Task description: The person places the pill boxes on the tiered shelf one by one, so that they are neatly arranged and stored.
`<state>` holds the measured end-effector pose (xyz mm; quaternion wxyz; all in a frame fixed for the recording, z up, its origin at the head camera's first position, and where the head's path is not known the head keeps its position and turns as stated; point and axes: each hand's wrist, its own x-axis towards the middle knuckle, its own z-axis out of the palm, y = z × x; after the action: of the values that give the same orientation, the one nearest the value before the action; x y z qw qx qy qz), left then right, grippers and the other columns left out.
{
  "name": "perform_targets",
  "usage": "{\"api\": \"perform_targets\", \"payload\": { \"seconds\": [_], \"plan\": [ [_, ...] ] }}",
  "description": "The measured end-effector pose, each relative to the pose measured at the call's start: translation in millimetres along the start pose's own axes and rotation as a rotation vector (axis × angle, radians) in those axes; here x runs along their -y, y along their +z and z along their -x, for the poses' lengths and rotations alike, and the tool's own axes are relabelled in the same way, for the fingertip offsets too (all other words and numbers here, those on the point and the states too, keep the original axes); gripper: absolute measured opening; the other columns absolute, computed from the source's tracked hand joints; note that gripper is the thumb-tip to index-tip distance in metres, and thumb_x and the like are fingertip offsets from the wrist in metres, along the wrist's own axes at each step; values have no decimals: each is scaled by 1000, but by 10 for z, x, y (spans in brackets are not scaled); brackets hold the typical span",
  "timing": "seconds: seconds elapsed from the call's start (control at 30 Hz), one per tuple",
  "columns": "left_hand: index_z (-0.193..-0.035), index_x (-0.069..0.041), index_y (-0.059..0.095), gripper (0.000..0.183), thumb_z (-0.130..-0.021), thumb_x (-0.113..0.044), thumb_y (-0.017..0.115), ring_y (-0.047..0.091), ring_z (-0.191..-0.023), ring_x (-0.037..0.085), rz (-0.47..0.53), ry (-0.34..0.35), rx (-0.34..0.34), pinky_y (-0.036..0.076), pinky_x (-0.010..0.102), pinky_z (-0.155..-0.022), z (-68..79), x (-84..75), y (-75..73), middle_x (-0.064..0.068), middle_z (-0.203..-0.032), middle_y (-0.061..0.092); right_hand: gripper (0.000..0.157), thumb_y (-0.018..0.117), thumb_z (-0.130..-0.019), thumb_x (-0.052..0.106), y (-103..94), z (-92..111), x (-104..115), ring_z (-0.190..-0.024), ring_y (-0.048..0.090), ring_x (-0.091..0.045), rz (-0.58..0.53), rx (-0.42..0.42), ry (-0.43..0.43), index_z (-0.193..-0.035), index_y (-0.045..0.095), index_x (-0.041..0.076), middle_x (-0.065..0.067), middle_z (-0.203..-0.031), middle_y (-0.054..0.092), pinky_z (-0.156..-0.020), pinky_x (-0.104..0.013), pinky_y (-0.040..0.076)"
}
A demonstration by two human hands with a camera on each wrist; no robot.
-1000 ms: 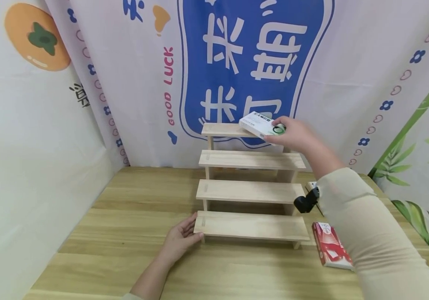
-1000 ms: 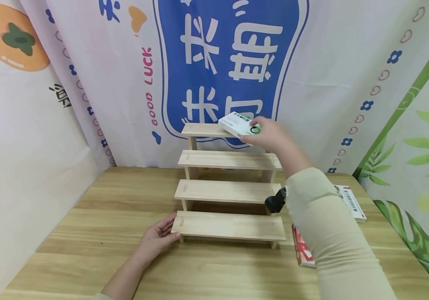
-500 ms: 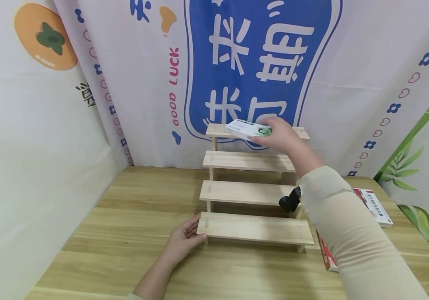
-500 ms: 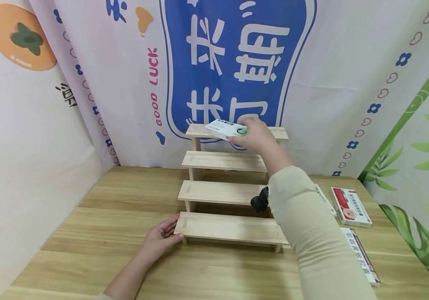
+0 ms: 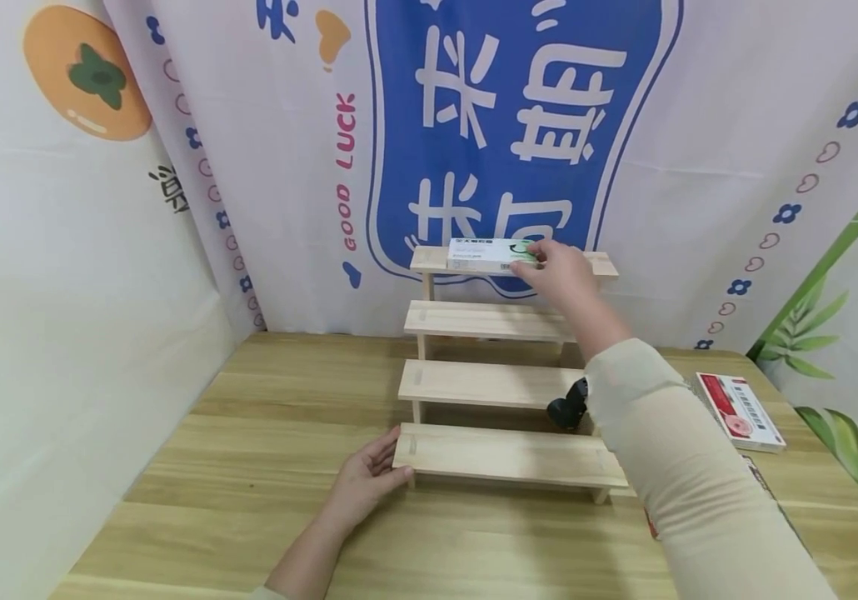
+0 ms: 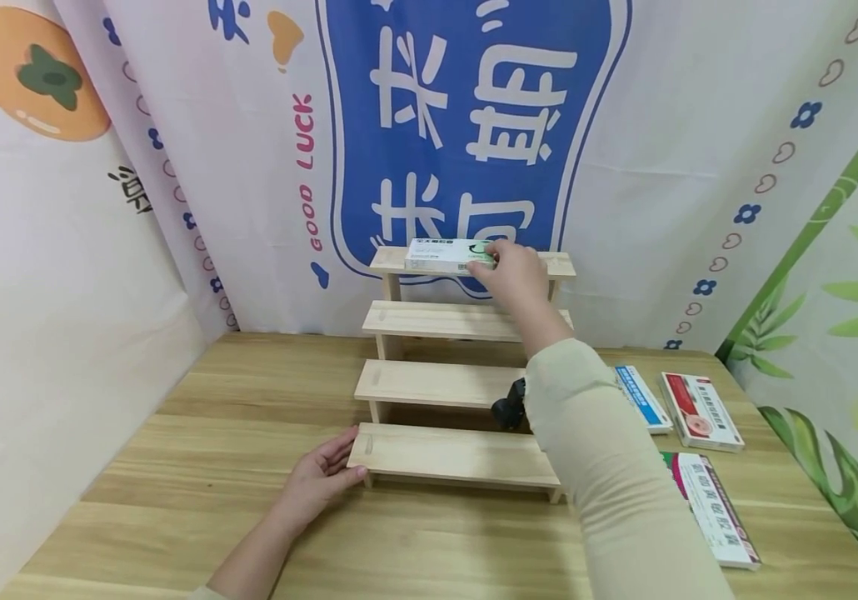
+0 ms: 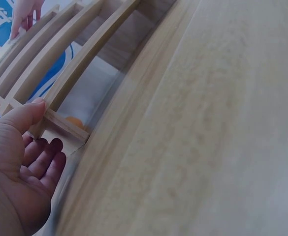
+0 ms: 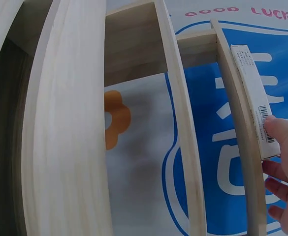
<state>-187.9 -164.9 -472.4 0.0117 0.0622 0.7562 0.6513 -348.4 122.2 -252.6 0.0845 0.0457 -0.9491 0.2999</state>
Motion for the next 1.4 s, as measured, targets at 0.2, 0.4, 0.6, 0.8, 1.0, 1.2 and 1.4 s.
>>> {"api": "perform_targets", "payload": {
  "seconds": [0.2, 0.4, 0.6, 0.8, 1.0, 1.2, 1.4],
  "plan": [
    [-144, 9, 39, 71, -85, -9, 75, 49, -133, 40, 1, 0, 4, 45, 35, -110, 12, -8, 3, 27, -146, 45, 57, 59, -95, 46, 106, -11, 73, -126, 51, -31, -10, -35, 2, -141, 52, 13, -12, -137, 58, -108, -48, 45],
    [-144, 9, 39, 72, -84, -8, 75, 49, -133, 40, 7, -2, -4, 45, 36, -109, 22, -25, 3, 28, -145, 45, 61, 60, -94, 49, 140, -17, 92, -131, 49, -32, -37, -40, 3, -143, 49, 14, -12, -142, 54, -110, -50, 43],
    [-144, 7, 39, 72, -84, -8, 75, 49, -133, 40, 5, -13, -5, 44, 37, -110, 13, -20, 36, 27, -146, 46, 70, 59, -92, 54, 57, 86, -56, -142, 37, -35, -79, -42, -20, -149, 41, 18, -10, -155, 41, -115, -56, 36],
    [-144, 7, 40, 71, -84, -8, 75, 49, -133, 39, 9, -10, -15, 44, 38, -110, 12, -27, 36, 26, -146, 46, 71, 57, -95, 49, -114, 325, -314, -148, 26, -38, -128, -21, -84, -152, 34, 13, -14, -160, 31, -121, -58, 25],
    [-144, 6, 41, 70, -84, -10, 75, 49, -133, 39, -7, -6, -29, 44, 39, -110, 7, -24, 28, 25, -146, 47, 72, 56, -96, 49, -281, 661, -701, -146, 26, -43, -101, -27, -106, -151, 34, 7, -20, -158, 31, -118, -65, 22],
    [-145, 4, 41, 71, -84, -12, 75, 47, -135, 38, -17, -27, -18, 43, 36, -110, 27, -22, 30, 22, -148, 44, 76, 50, -96, 57, -374, 1010, -1211, -142, 25, -50, -66, -42, -7, -152, 33, 8, -24, -158, 27, -110, -74, 25],
    [-145, 4, 40, 71, -85, -11, 75, 47, -135, 38, -26, -19, -16, 44, 38, -110, 12, -32, 41, 22, -148, 44, 74, 50, -98, 54, -432, 1330, -1714, -136, 28, -55, -24, -92, 30, -148, 37, 1, -32, -151, 32, -104, -76, 28]
  ]
}}
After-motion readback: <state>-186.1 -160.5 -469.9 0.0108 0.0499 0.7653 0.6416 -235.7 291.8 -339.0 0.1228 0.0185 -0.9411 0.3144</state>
